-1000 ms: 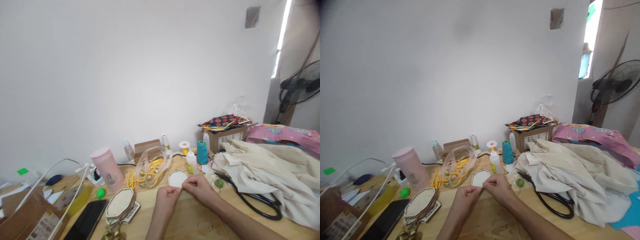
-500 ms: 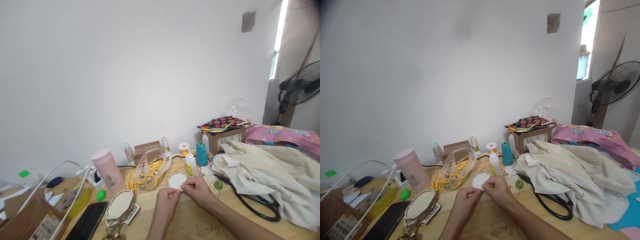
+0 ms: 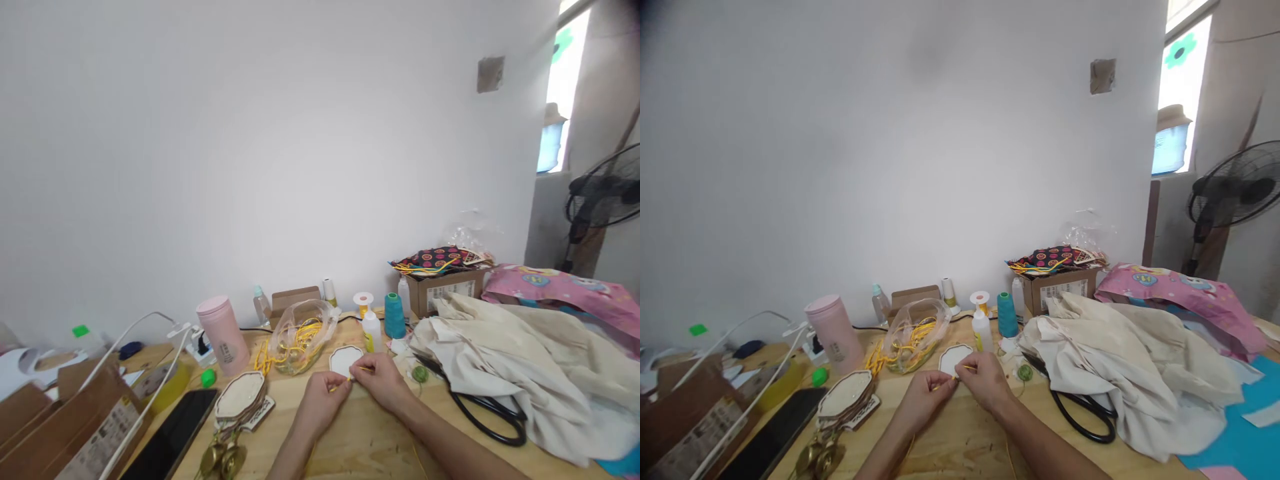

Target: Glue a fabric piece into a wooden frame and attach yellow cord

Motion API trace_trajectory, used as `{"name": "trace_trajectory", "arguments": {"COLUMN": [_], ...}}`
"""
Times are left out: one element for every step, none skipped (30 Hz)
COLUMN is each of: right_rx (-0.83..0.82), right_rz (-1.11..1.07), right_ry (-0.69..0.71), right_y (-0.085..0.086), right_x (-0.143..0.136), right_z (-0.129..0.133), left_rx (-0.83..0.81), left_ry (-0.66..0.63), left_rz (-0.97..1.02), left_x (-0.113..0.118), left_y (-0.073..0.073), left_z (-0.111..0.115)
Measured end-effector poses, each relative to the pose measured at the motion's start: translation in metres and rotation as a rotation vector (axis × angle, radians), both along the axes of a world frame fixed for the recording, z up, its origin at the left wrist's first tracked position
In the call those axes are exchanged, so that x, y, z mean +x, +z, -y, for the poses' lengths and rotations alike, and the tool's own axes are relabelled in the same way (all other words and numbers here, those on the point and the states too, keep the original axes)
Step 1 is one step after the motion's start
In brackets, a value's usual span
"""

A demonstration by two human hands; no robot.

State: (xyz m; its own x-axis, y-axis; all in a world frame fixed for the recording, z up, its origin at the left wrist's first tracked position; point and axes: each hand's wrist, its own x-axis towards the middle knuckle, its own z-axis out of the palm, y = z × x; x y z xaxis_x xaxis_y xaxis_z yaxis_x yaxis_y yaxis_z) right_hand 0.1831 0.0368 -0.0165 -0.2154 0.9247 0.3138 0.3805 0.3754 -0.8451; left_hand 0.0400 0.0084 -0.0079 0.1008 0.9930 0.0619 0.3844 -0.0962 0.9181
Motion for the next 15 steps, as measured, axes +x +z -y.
{"name": "trace_trajectory", "arguments": {"right_rx": [0.008,0.017,0.026,0.036,0.046,0.056,0.067,0.077,0.087,0.097,0.106,0.113,0.119,0.123,0.127], "right_rz": [0.011,0.021,0.031,0.04,0.048,0.055,0.061,0.067,0.073,0.079,0.085,0.092,0.099,0.106,0.114], "right_ry": [0.001,0.001,-0.001,-0.004,-0.007,-0.012,-0.017,-0.021,-0.025,-0.028,-0.032,-0.036,-0.042,-0.05,-0.059], "right_y": [0.001,0.002,0.003,0.004,0.005,0.005,0.006,0.006,0.006,0.006,0.006,0.006,0.006,0.006,0.006], "right_x": [0.001,0.001,0.002,0.002,0.002,0.002,0.002,0.001,0.001,0.0,0.0,-0.001,-0.001,-0.002,-0.003], "right_z": [0.001,0.001,0.002,0.002,0.002,0.003,0.003,0.003,0.003,0.003,0.003,0.003,0.002,0.001,0.001], "left_rx": [0.003,0.006,0.008,0.011,0.014,0.017,0.022,0.026,0.03,0.033,0.037,0.04,0.041,0.044,0.041], "left_ry": [0.0,0.001,0.004,0.007,0.011,0.015,0.021,0.027,0.032,0.037,0.042,0.044,0.045,0.043,0.036], "left_rz": [-0.001,-0.003,-0.006,-0.012,-0.02,-0.031,-0.043,-0.055,-0.067,-0.078,-0.089,-0.098,-0.106,-0.114,-0.12], "left_x": [0.0,0.001,0.001,0.001,0.001,0.001,0.001,0.002,0.002,0.003,0.004,0.004,0.005,0.005,0.006], "left_y": [0.001,0.001,0.003,0.004,0.005,0.006,0.007,0.008,0.009,0.01,0.011,0.011,0.012,0.013,0.013], "left_z": [0.001,0.001,0.001,0.001,0.001,0.001,0.001,0.001,0.001,0.001,0.002,0.002,0.002,0.002,0.001]}}
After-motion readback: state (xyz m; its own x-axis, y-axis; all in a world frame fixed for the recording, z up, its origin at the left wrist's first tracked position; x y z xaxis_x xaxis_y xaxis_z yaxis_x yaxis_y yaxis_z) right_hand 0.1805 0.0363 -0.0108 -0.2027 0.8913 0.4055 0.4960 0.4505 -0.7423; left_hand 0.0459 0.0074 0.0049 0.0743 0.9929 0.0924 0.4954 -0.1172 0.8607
